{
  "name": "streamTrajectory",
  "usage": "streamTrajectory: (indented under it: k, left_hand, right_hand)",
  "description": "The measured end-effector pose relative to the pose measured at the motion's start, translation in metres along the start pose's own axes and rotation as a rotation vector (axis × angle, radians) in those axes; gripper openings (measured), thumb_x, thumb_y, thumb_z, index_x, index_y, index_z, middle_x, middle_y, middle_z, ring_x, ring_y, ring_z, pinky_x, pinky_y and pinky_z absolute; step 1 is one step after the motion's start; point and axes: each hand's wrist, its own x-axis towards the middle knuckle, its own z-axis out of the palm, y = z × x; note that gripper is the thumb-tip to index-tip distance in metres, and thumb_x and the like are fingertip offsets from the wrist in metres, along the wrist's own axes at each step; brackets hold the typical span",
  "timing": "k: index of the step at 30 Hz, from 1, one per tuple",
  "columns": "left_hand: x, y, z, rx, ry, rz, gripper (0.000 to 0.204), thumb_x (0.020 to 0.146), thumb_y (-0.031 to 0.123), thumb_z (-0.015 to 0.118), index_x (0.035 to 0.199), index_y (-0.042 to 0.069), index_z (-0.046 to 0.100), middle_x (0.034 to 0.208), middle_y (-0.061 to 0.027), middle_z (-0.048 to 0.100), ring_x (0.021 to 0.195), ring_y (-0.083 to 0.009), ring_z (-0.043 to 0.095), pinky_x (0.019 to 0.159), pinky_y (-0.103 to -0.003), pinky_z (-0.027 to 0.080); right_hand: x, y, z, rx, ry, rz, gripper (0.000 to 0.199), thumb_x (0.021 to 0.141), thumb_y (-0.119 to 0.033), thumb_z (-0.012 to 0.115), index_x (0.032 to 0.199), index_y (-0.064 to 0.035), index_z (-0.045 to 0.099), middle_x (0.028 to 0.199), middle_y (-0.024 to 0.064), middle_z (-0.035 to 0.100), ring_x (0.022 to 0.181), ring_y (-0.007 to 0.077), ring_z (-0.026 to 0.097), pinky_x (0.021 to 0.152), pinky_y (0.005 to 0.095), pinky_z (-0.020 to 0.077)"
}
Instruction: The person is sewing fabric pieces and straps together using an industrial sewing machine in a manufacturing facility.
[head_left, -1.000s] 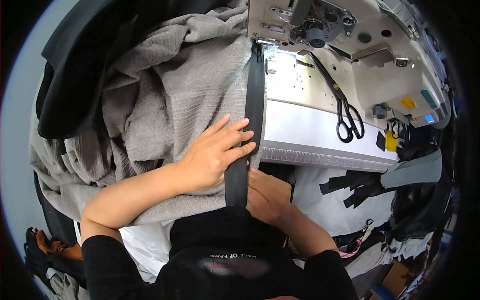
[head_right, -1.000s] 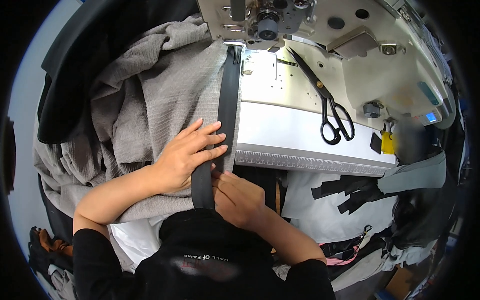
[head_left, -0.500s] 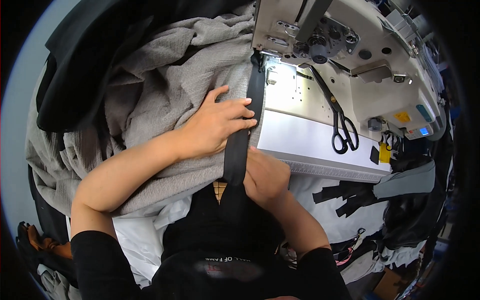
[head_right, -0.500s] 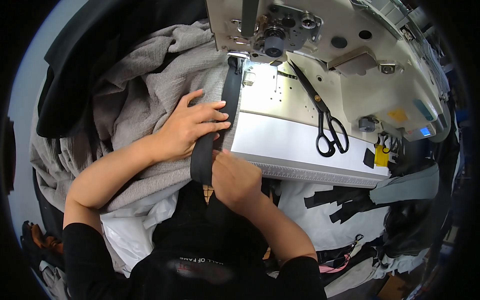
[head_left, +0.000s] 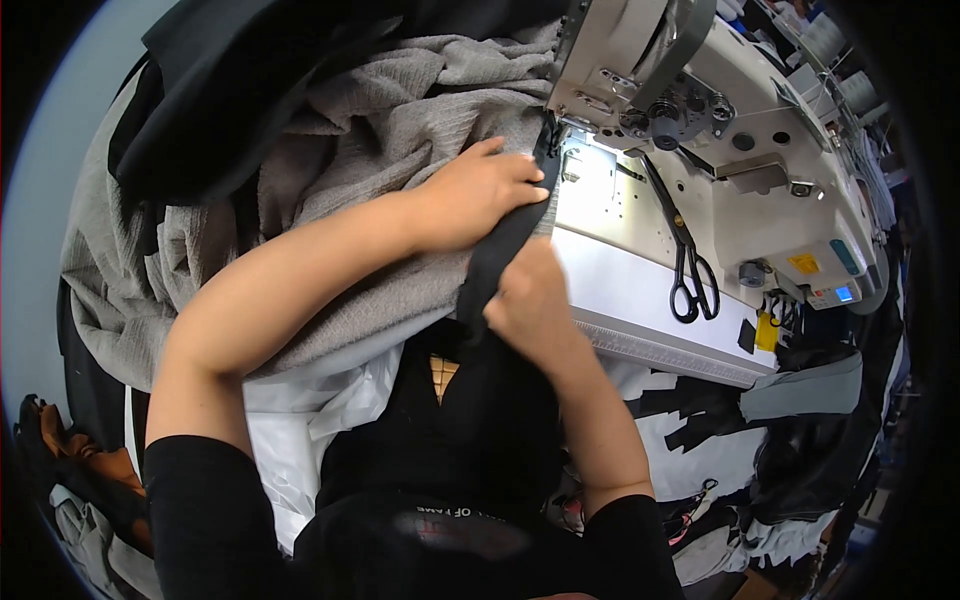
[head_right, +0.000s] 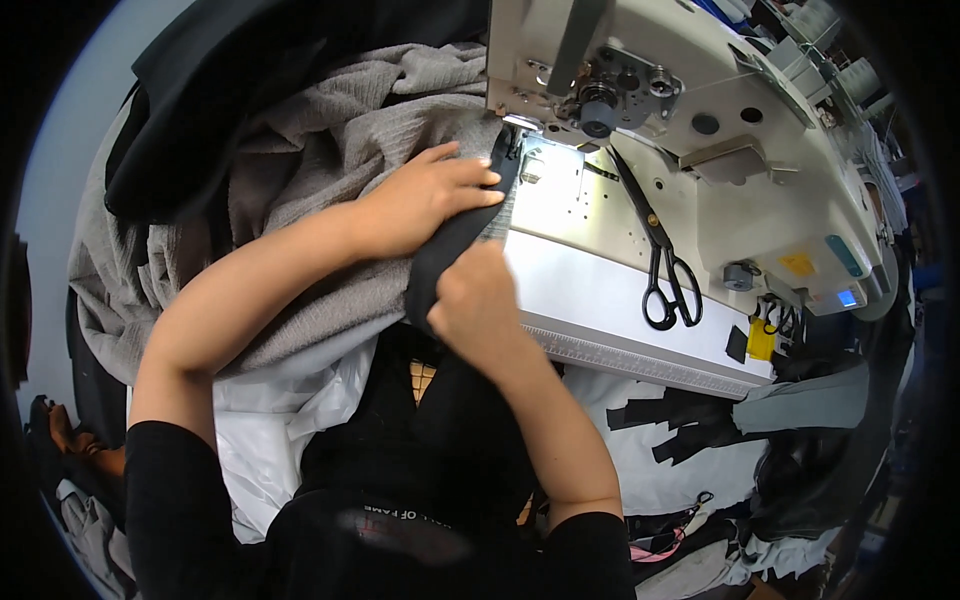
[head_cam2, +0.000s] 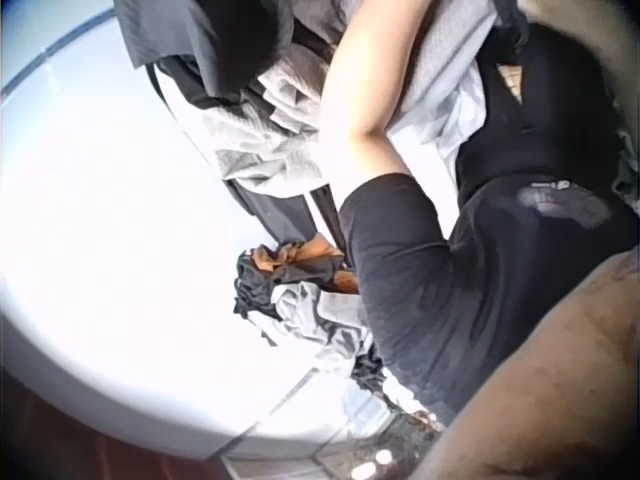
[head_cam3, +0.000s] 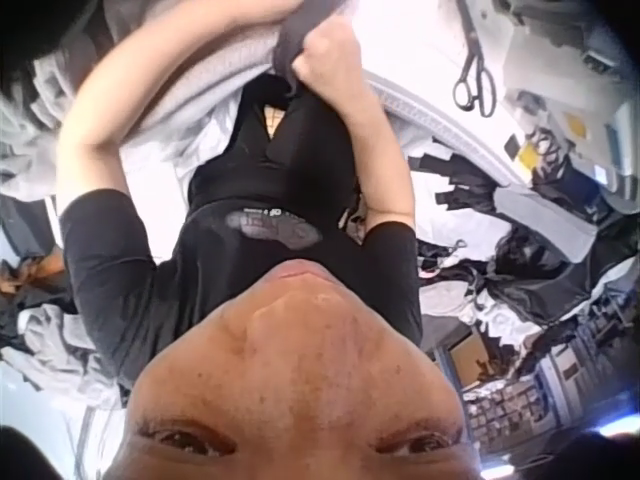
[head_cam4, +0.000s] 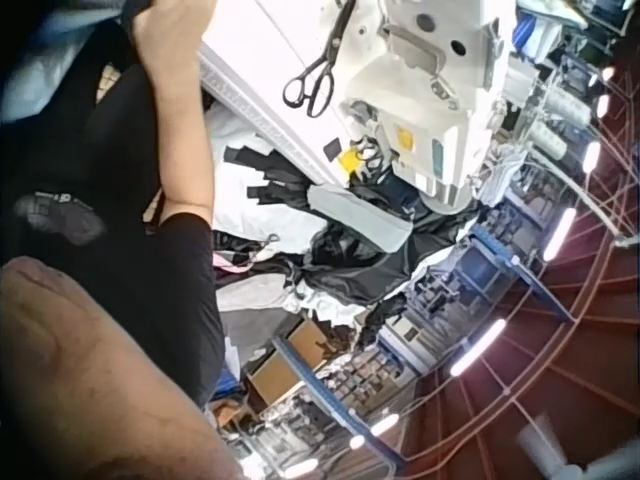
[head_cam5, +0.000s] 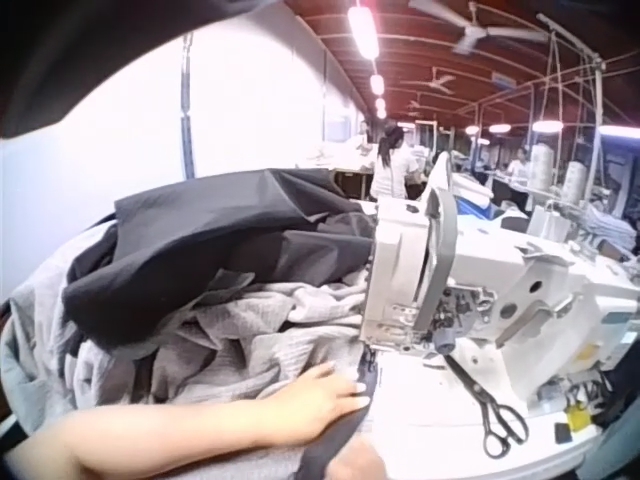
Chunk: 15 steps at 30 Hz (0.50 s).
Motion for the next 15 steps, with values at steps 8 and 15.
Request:
streamTrajectory:
  k: [8,15]
  left_hand:
    - [-0.093,0.062,-0.094,0.617,-0.571,-0.606,0.084,0.092,0.054,0.059,0.151,-0.001,0.036,0.122,-0.0242,0.059,0.094,-0.0298,0.066,0.064,-0.038,0.057]
    - [-0.162,-0.105,-0.138,0.423,-0.56,-0.969,0.071,0.098,0.046,0.054,0.152,0.003,0.038,0.159,-0.0239,0.032,0.149,-0.0351,0.026,0.124,-0.04,0.018]
  right_hand:
    - [-0.024,-0.096,0.001,0.137,-0.21,-0.372,0.012,0.076,-0.012,0.062,0.082,-0.0022,0.062,0.081,0.0084,0.061,0.074,0.025,0.063,0.069,0.0402,0.053]
    - [-0.045,-0.069,-0.101,0.463,0.106,-0.131,0.012,0.081,-0.015,0.069,0.093,-0.0126,0.072,0.082,0.0025,0.067,0.072,0.0172,0.066,0.06,0.0307,0.0517]
